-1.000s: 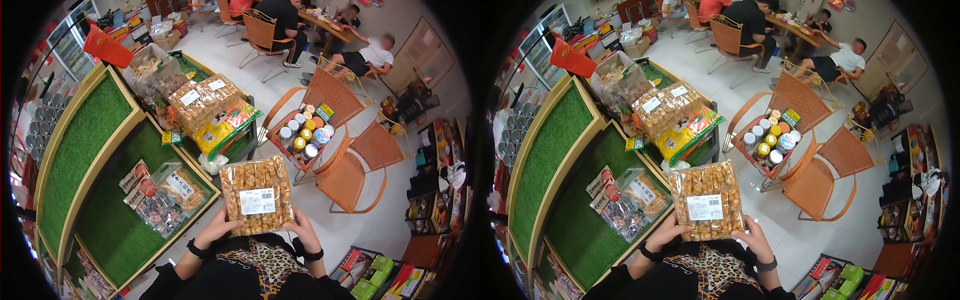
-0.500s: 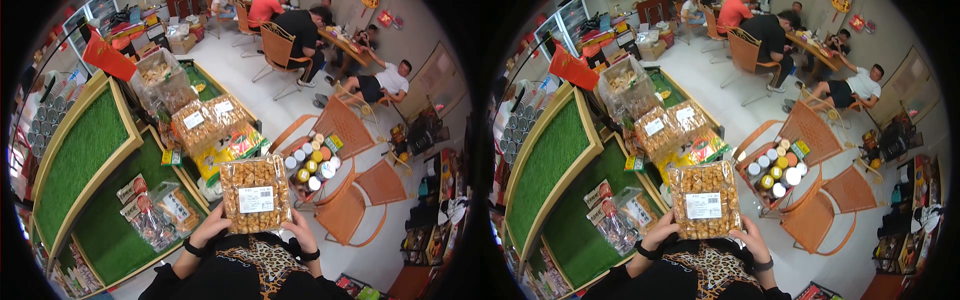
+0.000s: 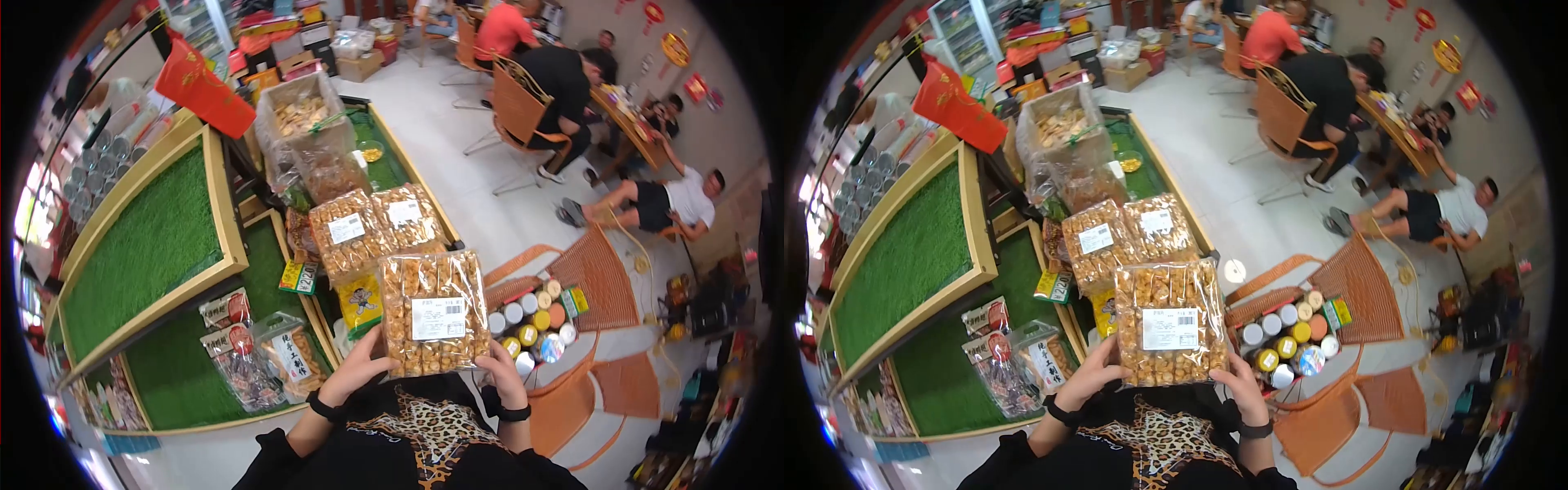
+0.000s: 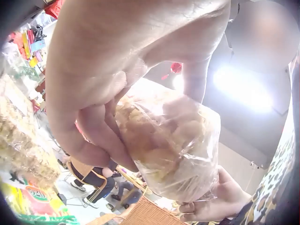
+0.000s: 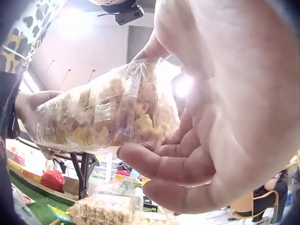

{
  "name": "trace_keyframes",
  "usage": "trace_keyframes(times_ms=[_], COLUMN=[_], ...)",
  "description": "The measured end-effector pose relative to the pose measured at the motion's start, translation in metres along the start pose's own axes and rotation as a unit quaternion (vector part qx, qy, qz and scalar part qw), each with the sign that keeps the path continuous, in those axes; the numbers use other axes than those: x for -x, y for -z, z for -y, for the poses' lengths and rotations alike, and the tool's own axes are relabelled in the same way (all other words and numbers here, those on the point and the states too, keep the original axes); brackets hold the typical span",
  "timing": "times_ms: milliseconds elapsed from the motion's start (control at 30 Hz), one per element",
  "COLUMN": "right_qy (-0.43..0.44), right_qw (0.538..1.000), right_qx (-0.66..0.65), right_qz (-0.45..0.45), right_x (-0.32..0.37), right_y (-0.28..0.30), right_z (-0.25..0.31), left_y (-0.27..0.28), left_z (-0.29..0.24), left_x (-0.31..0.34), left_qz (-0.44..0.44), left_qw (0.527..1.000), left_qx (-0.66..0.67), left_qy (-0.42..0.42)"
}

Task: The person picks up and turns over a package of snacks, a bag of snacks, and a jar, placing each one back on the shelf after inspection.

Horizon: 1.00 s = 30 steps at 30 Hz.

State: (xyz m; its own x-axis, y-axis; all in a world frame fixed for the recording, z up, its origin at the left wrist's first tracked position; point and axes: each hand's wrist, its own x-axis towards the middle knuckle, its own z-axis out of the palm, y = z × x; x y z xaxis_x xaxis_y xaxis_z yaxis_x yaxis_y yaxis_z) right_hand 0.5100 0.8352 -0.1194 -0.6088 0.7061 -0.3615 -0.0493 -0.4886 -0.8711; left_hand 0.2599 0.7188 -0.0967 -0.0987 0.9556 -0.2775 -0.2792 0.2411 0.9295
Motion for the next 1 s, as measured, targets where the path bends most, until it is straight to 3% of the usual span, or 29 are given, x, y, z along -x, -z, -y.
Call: trace_keyframes(times_ms=[67,133,333,533,767,867,933,1000], right_qy=[-0.003,-0.084,-0.061,-0.153,-0.139,-0.138,-0.172,-0.203], right_qw=[0.999,0.995,0.992,0.981,0.979,0.975,0.973,0.964], right_qx=[0.011,0.039,0.039,-0.029,0.027,0.023,0.028,0.053], right_qz=[0.033,0.023,0.1,0.115,0.147,0.174,0.154,0.166], right_x=[-0.031,-0.05,-0.139,-0.232,-0.318,-0.344,-0.35,-0.353], right_y=[0.019,0.02,0.045,0.067,0.057,0.052,0.047,0.051], right_z=[-0.004,0.024,0.041,0.033,0.048,0.031,0.019,0.014], left_y=[-0.005,-0.012,-0.023,0.004,0.027,0.032,0.028,0.021], left_z=[0.004,-0.001,-0.008,0.013,-0.01,0.01,0.021,0.034], left_x=[-0.013,-0.022,-0.078,-0.158,-0.215,-0.223,-0.219,-0.209], left_qz=[-0.038,-0.089,-0.217,-0.269,-0.3,-0.327,-0.358,-0.35], left_qw=[0.998,0.99,0.968,0.952,0.945,0.937,0.931,0.932], left_qx=[0.051,0.103,0.12,0.126,0.133,0.111,0.07,0.092], left_qy=[-0.018,0.035,0.032,0.073,0.001,-0.056,0.029,0.014])
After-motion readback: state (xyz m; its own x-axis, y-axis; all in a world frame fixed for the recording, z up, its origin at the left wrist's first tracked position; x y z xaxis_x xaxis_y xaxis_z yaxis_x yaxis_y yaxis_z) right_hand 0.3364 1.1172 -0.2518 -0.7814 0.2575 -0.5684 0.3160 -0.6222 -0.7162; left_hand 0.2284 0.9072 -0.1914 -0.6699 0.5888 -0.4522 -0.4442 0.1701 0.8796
